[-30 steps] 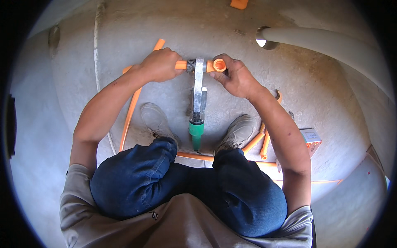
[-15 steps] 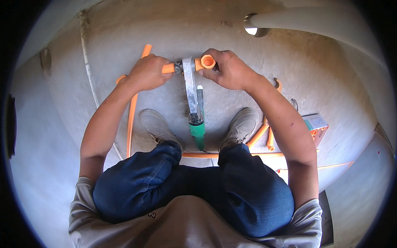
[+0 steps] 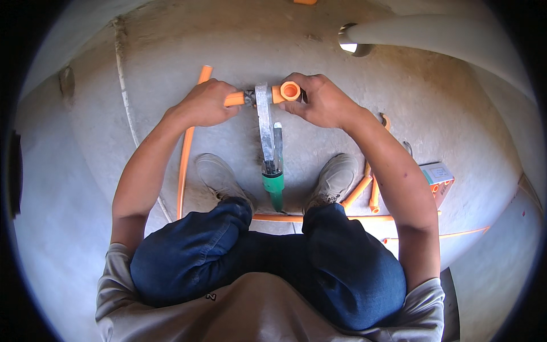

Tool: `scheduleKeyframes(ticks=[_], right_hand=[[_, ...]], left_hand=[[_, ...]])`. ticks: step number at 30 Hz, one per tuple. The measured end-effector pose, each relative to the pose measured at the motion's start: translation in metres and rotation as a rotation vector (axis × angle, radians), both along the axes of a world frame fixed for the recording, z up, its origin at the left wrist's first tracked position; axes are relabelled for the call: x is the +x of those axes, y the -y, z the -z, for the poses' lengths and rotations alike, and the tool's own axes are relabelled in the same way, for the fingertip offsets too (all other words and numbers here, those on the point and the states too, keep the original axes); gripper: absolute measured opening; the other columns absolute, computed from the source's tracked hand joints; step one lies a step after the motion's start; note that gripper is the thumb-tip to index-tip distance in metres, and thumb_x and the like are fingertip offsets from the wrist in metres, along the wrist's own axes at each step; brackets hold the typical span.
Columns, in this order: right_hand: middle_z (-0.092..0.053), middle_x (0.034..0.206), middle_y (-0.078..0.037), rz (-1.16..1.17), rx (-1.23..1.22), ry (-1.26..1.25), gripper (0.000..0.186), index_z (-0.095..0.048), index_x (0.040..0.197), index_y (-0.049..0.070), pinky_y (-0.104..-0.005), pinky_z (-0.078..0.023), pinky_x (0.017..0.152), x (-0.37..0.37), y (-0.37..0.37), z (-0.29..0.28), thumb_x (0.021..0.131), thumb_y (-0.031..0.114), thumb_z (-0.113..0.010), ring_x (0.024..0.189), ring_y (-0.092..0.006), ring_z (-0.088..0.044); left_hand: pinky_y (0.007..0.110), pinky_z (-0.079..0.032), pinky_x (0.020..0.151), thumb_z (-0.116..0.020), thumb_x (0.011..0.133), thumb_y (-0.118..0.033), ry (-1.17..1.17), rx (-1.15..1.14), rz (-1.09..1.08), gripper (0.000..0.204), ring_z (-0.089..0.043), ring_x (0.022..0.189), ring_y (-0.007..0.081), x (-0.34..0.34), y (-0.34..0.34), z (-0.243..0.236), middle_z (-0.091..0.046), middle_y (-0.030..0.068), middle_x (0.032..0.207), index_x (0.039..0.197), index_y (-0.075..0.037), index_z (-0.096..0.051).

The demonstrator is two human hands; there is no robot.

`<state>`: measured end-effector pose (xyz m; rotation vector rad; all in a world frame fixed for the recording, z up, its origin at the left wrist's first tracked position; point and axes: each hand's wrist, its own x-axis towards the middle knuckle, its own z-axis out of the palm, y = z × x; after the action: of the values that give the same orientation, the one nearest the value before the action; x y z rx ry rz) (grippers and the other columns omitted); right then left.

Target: The person measures an orange pipe with a tape measure, cuts it using a hand tool, and then uses a heating tool to fuse the pipe sections and elbow connectors together.

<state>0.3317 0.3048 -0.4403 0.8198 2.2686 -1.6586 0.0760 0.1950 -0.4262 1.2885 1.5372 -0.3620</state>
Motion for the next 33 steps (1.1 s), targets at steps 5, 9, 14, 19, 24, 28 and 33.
scheduleKeyframes(ticks=[5,9,14,19,24,28,33], right_hand=[[-0.071,0.096,-0.017,-0.011,0.024,-0.02,0.036,-0.064,0.117,0.001,-0.0388,-0.053,0.081,-0.0009,-0.0012,-0.0005,0.09,0.021,-0.078,0.086,-0.0291,-0.067],[-0.071,0.096,-0.016,0.0,0.007,0.007,0.037,-0.064,0.118,0.001,-0.0383,-0.053,0.081,-0.0003,-0.0004,-0.0018,0.09,0.021,-0.078,0.086,-0.0272,-0.067],[-0.071,0.097,-0.017,-0.013,-0.003,0.037,0.039,-0.064,0.12,0.001,-0.0392,-0.054,0.082,-0.0023,-0.0017,-0.0059,0.09,0.023,-0.078,0.087,-0.028,-0.068],[-0.071,0.099,-0.018,-0.014,0.048,-0.006,0.041,-0.064,0.121,0.002,-0.0402,-0.055,0.084,-0.0009,-0.0001,-0.0034,0.09,0.024,-0.078,0.09,-0.0302,-0.07],[-0.071,0.1,-0.019,-0.031,0.032,0.014,0.041,-0.063,0.122,0.001,-0.0403,-0.055,0.085,-0.0036,-0.0019,-0.0055,0.09,0.024,-0.078,0.09,-0.03,-0.07],[-0.071,0.1,-0.018,-0.039,0.021,0.012,0.04,-0.063,0.121,0.001,-0.0401,-0.055,0.086,-0.0027,-0.003,-0.0022,0.091,0.023,-0.077,0.091,-0.0295,-0.069],[-0.072,0.098,-0.02,-0.018,0.008,0.014,0.038,-0.064,0.117,0.002,-0.0424,-0.054,0.086,-0.0037,-0.0025,-0.0026,0.09,0.025,-0.077,0.093,-0.0335,-0.069]], left_hand=[[0.047,-0.053,0.081,-0.068,0.087,-0.023,-0.003,0.049,-0.009,0.024,-0.069,0.09,0.0327,-0.0004,0.0034,0.0026,-0.071,0.018,0.094,0.096,0.0,-0.07],[0.047,-0.053,0.081,-0.068,0.088,-0.023,-0.002,0.015,0.002,0.025,-0.069,0.09,0.0332,0.0015,-0.001,-0.0017,-0.071,0.0182,0.093,0.097,0.0,-0.07],[0.047,-0.053,0.089,-0.069,0.087,-0.028,-0.003,-0.012,0.001,0.033,-0.067,0.102,0.0374,-0.0001,-0.0005,-0.0012,-0.071,0.0231,0.103,0.104,0.001,-0.07],[0.047,-0.052,0.09,-0.069,0.087,-0.028,-0.006,-0.018,0.0,0.035,-0.067,0.104,0.0377,0.0012,-0.003,-0.0034,-0.07,0.0237,0.105,0.105,0.002,-0.07],[0.047,-0.052,0.089,-0.069,0.087,-0.027,-0.005,0.005,-0.003,0.033,-0.067,0.102,0.0376,-0.0001,0.0002,-0.0011,-0.07,0.0234,0.103,0.103,0.002,-0.07],[0.046,-0.054,0.083,-0.069,0.089,-0.027,-0.011,0.027,0.021,0.028,-0.069,0.093,0.0336,0.0005,0.0005,-0.0009,-0.072,0.0178,0.097,0.1,-0.001,-0.07],[0.047,-0.054,0.083,-0.068,0.09,-0.027,-0.018,0.011,0.013,0.028,-0.069,0.093,0.0339,0.0004,0.0025,0.0025,-0.071,0.0178,0.097,0.101,-0.001,-0.07]])
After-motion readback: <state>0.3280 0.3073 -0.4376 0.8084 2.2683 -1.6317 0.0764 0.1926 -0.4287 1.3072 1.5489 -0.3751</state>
